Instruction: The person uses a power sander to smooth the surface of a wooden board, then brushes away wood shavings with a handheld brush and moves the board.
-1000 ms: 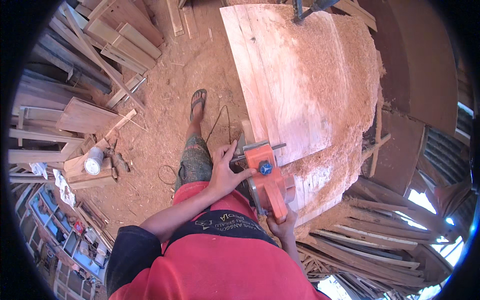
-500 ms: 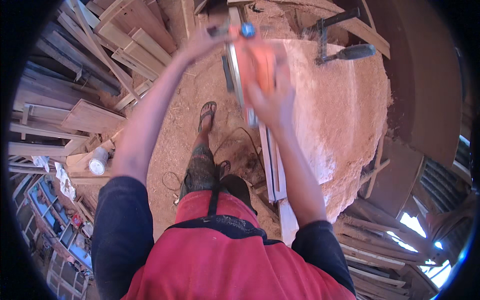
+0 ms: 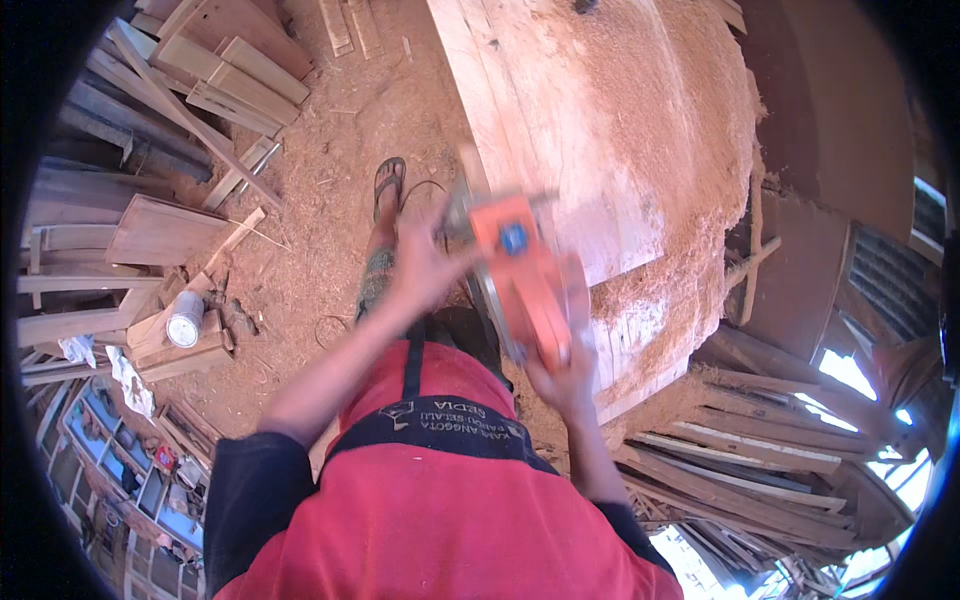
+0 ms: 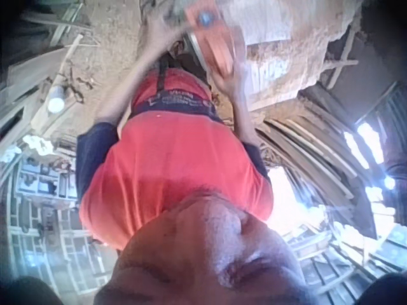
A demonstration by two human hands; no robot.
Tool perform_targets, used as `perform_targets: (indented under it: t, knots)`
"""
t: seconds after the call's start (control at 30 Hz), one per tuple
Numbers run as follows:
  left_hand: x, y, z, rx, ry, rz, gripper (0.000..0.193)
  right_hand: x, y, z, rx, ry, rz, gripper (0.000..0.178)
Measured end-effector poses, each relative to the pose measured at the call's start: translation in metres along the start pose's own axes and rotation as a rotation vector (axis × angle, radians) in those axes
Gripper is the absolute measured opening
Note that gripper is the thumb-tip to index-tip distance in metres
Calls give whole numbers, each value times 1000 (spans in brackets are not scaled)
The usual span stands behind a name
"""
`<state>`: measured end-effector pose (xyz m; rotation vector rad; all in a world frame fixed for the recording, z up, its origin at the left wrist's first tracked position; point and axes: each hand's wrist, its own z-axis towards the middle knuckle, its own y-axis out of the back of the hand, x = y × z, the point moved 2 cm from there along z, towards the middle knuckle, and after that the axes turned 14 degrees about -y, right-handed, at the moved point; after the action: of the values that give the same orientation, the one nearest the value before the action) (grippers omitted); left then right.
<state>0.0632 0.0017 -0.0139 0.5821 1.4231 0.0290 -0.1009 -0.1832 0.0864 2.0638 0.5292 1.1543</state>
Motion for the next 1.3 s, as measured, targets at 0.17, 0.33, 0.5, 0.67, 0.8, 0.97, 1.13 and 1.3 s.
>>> perform_targets:
  t: [0.17, 0.33, 0.5, 0.67, 0.8, 0.97, 1.13, 1.3]
  knots:
    - [-28, -28, -72, 76, 86, -60, 99, -32, 16, -68, 52, -182, 147, 36]
    - [9, 7, 13, -28, 8, -28, 97, 15, -2, 16, 13, -92, 129, 35]
    - [37, 88, 169, -122, -48, -256, 74, 121, -25, 162, -47, 153, 163, 27]
    - [112, 171, 325, -115, -69, 127, 78, 240, -50, 310, -231, 358, 283, 31]
    - [124, 198, 370, -148, -154, -197, 68, 273, -53, 343, -165, 240, 269, 32]
    - [78, 144, 270, 108, 86, 70, 82, 192, -40, 255, -151, 263, 311, 33]
    - [16, 37, 64, 99, 85, 14, 92, 38, -9, 53, -80, 109, -106, 36]
    - [-29, -18, -53, 72, 91, -60, 100, -15, 15, -52, -29, -126, 103, 19]
